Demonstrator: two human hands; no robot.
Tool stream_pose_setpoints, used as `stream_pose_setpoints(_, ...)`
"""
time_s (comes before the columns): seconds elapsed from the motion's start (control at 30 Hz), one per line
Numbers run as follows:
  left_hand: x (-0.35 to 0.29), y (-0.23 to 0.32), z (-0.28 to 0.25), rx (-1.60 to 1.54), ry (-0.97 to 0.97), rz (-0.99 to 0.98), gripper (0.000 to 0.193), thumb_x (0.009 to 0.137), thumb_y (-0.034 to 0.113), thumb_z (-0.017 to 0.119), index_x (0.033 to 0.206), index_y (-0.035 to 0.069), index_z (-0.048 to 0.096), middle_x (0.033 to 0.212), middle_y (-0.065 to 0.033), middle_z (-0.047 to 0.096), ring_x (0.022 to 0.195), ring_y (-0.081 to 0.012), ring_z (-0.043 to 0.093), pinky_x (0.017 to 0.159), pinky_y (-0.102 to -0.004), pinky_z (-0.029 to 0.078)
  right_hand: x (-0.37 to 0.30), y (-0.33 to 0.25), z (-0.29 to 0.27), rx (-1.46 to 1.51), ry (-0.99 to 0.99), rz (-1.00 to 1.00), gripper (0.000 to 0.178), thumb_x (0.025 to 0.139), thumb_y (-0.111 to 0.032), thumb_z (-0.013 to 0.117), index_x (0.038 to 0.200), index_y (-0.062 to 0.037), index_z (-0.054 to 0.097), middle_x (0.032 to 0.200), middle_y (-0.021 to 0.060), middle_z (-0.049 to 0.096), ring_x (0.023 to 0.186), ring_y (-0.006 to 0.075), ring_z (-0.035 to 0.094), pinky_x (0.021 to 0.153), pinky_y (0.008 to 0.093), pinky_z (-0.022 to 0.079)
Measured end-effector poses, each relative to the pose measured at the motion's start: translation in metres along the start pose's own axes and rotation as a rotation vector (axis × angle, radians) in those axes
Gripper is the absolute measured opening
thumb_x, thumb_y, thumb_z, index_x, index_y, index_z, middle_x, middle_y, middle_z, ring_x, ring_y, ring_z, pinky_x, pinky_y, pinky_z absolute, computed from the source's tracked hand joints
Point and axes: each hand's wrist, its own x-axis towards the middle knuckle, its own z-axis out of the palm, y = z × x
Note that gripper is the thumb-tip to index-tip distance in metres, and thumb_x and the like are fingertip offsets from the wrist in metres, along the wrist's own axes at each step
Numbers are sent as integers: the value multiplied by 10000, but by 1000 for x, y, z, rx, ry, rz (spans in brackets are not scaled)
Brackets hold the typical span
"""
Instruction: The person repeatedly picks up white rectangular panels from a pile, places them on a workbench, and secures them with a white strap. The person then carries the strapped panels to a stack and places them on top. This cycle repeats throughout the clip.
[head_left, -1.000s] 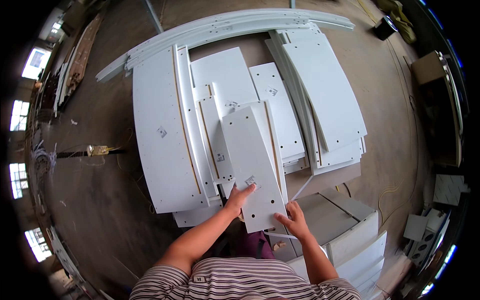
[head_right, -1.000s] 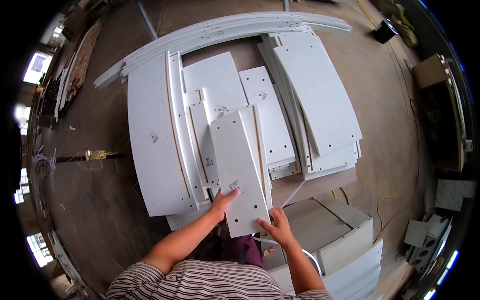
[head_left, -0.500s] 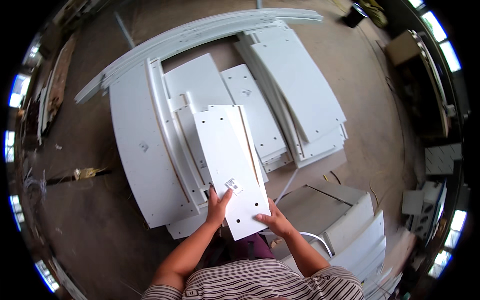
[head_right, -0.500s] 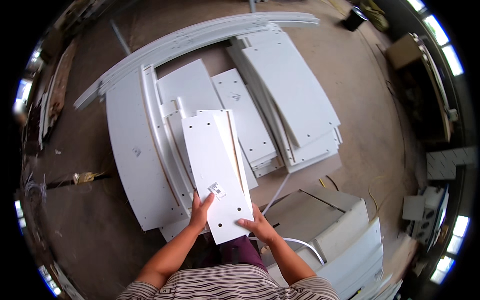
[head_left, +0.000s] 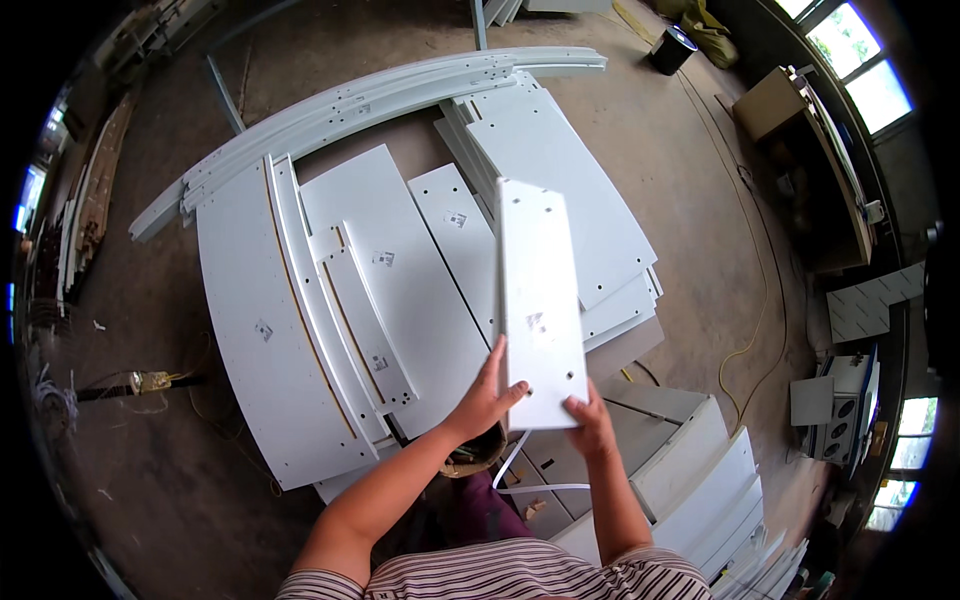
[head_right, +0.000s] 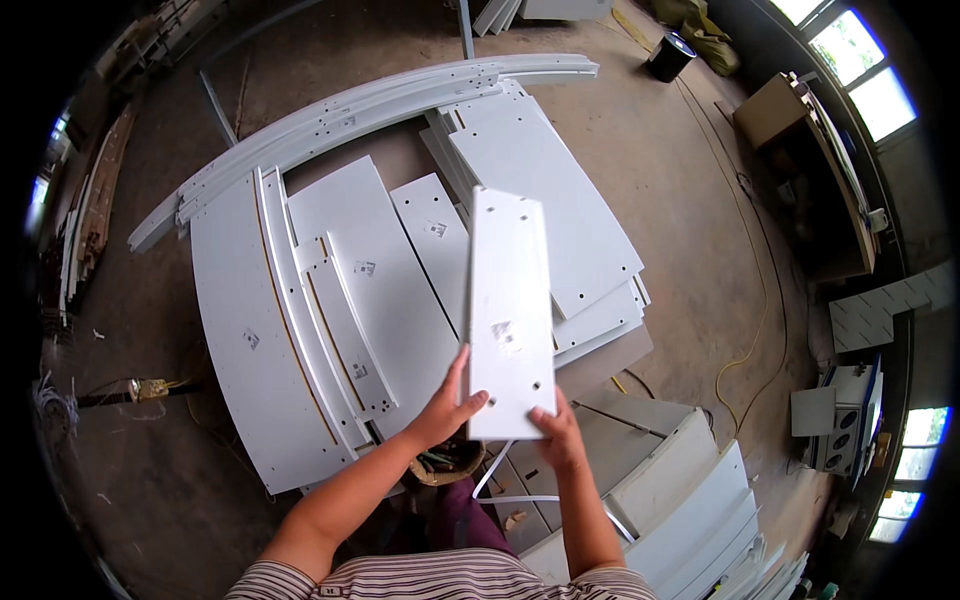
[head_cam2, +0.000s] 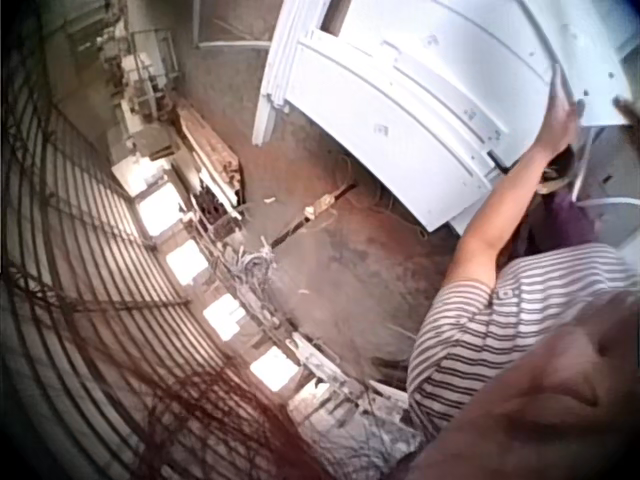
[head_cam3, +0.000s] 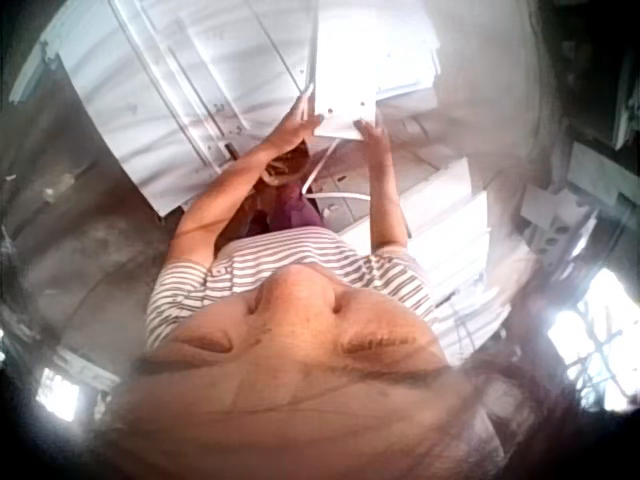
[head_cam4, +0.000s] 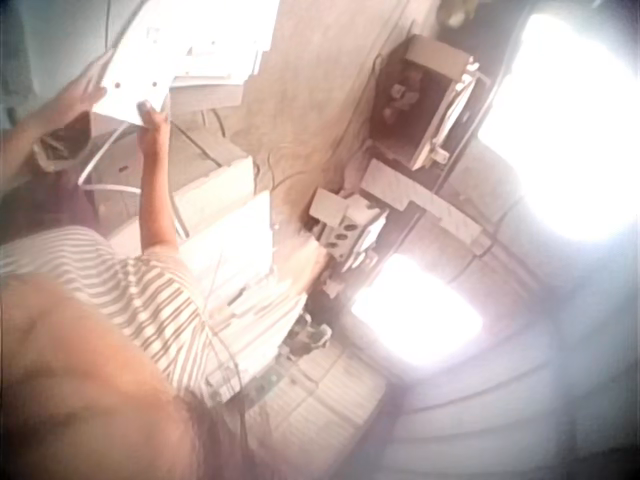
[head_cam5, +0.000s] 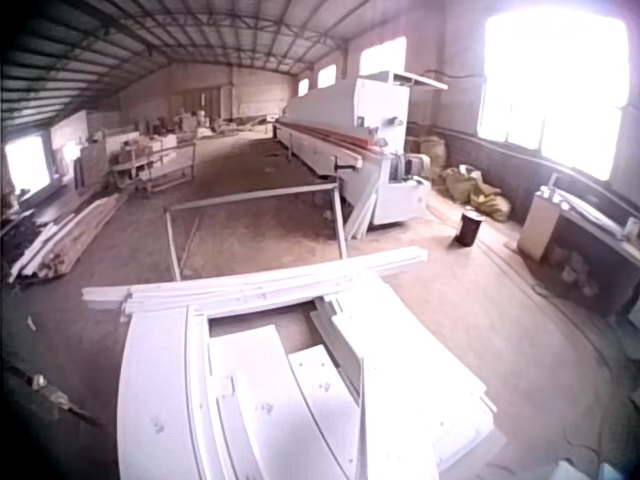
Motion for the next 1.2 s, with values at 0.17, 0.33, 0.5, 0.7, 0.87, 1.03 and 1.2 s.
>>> stream_pose_setpoints(0.17,-44,-60,27,-257,-164,-205,654,925,247,563,1428,60,191,1143,-124,511,968,-173,552,829,-325,473,71,-42,-67,-65,45,-100,612,747,-155,658,1277,26,411,1144,115,565,1039,197,552,913,320,432)
stream_pose_setpoints(0.33,-130,-124,18,-388,-106,-689,525,915,218,566,1334,22,316,1031,-105,581,912,-167,582,783,-303,478,133,-75,-163,28,63,-128,459,799,-128,593,1220,15,477,1070,91,609,1002,180,588,901,326,456)
stream_pose_setpoints(0.5,-194,-160,-2,-294,-20,-914,452,903,248,573,1259,28,402,1000,-88,590,877,-165,590,743,-297,480,169,-63,-190,417,303,-235,226,842,-134,581,1021,-12,519,1060,141,601,915,223,619,834,360,523)
stream_pose_setpoints(0.7,-205,-156,-11,-219,45,-892,376,910,247,549,1202,30,452,981,-80,595,853,-165,598,737,-294,482,163,62,-164,-13,478,193,303,870,-149,569,1095,31,476,992,206,571,765,279,612,667,347,528)
stream_pose_setpoints(0.87,-207,-150,-10,-245,75,-911,289,917,201,529,1146,26,504,963,-88,627,821,-149,618,701,-273,481,190,122,-161,-956,342,-127,624,769,-262,706,1227,63,432,1154,230,545,908,297,619,772,344,506)
stream_pose_setpoints(1.03,-220,-148,-9,-216,25,-969,286,939,211,499,1164,33,500,1011,-113,618,877,-176,615,757,-295,488,243,149,-142,-1142,330,-109,837,693,-322,775,1312,69,370,1257,234,502,1010,287,603,844,342,483)
stream_pose_setpoints(1.2,-244,-159,-7,-249,56,-999,255,931,195,506,1127,33,516,964,-98,627,830,-162,621,717,-282,489,271,144,-129,-1022,377,92,807,679,-329,793,1270,76,422,1128,200,591,955,246,616,818,334,490)
